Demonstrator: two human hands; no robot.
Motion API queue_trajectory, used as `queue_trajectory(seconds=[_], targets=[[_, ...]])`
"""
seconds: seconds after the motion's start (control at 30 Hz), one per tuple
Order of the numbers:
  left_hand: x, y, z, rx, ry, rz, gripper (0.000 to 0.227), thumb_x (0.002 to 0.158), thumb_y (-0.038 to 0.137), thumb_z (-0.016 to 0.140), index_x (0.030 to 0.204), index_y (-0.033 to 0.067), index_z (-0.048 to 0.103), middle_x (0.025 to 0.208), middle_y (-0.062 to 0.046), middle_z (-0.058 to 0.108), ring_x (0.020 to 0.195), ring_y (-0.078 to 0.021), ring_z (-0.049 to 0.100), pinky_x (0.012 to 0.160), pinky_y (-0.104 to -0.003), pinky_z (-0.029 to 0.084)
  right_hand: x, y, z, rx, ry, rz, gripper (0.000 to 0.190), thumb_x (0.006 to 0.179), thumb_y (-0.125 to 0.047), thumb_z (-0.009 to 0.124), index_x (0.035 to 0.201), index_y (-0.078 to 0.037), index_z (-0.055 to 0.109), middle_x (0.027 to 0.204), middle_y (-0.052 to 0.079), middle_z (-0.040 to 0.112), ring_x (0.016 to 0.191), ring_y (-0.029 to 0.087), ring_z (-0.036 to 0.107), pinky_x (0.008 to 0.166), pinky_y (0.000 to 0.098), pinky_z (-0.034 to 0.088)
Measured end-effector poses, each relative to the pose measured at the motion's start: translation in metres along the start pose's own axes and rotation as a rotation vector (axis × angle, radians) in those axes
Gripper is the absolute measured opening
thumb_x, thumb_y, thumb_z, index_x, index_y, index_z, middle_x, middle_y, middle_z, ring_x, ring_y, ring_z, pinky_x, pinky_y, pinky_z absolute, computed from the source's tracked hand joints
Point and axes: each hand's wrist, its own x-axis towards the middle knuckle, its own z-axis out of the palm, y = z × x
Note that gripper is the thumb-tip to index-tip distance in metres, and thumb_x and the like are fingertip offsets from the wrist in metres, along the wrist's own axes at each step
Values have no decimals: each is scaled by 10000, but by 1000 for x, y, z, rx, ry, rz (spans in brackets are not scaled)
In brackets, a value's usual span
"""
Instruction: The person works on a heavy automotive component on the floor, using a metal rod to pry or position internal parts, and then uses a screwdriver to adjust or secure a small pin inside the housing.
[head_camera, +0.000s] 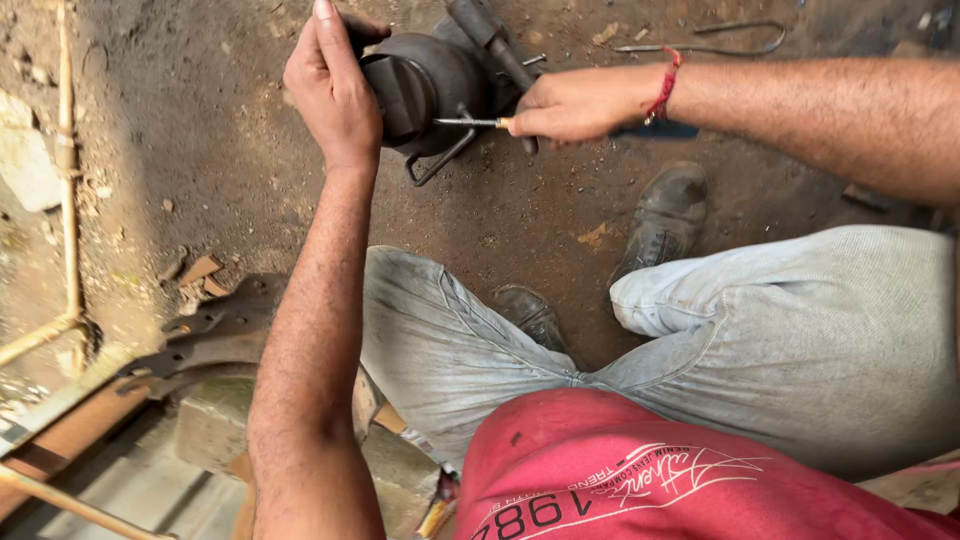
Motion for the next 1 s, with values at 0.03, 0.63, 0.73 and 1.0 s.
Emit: queue_trajectory(seconds=[0.03, 0.63, 0.73, 1.0], targets=[[-1, -4, -3, -112, 22, -17, 527, 1156, 395, 423, 978, -4, 718, 915, -121, 779, 867, -207, 770, 854, -376, 651, -1, -5, 4, 77, -52, 99, 532, 1021, -529, 467, 990, -47, 690, 739, 20, 631, 613, 132, 587, 543, 329, 519], [-145, 28, 53, -317, 757, -657, 334, 1000, 238, 594, 1237, 5, 567, 1232, -121, 581, 1171, -258, 550, 1044, -386, 422, 8, -43, 102, 667, 201, 274, 515, 1052, -602, 427, 818, -142, 422, 630, -51, 404, 481, 74, 331, 420, 267, 316], [-165, 44, 80, -408, 688, -872, 343, 980, 240, 617, 1228, 9, 565, 1211, -68, 520, 1116, -231, 553, 991, -393, 445, 13, -55, 118, 640, 351, 354, 530, 1053, -593, 413, 772, -144, 434, 590, -51, 370, 448, 85, 292, 397, 283, 240], [-147, 3, 115, -945, 566, -981, 377, 1019, 271, 514, 939, -64, 666, 909, -138, 738, 781, -184, 662, 712, -326, 545, 36, -25, 152, 430, 702, 47, 613, 1091, -542, 422, 888, -37, 705, 708, 6, 661, 589, 110, 556, 553, 320, 461]])
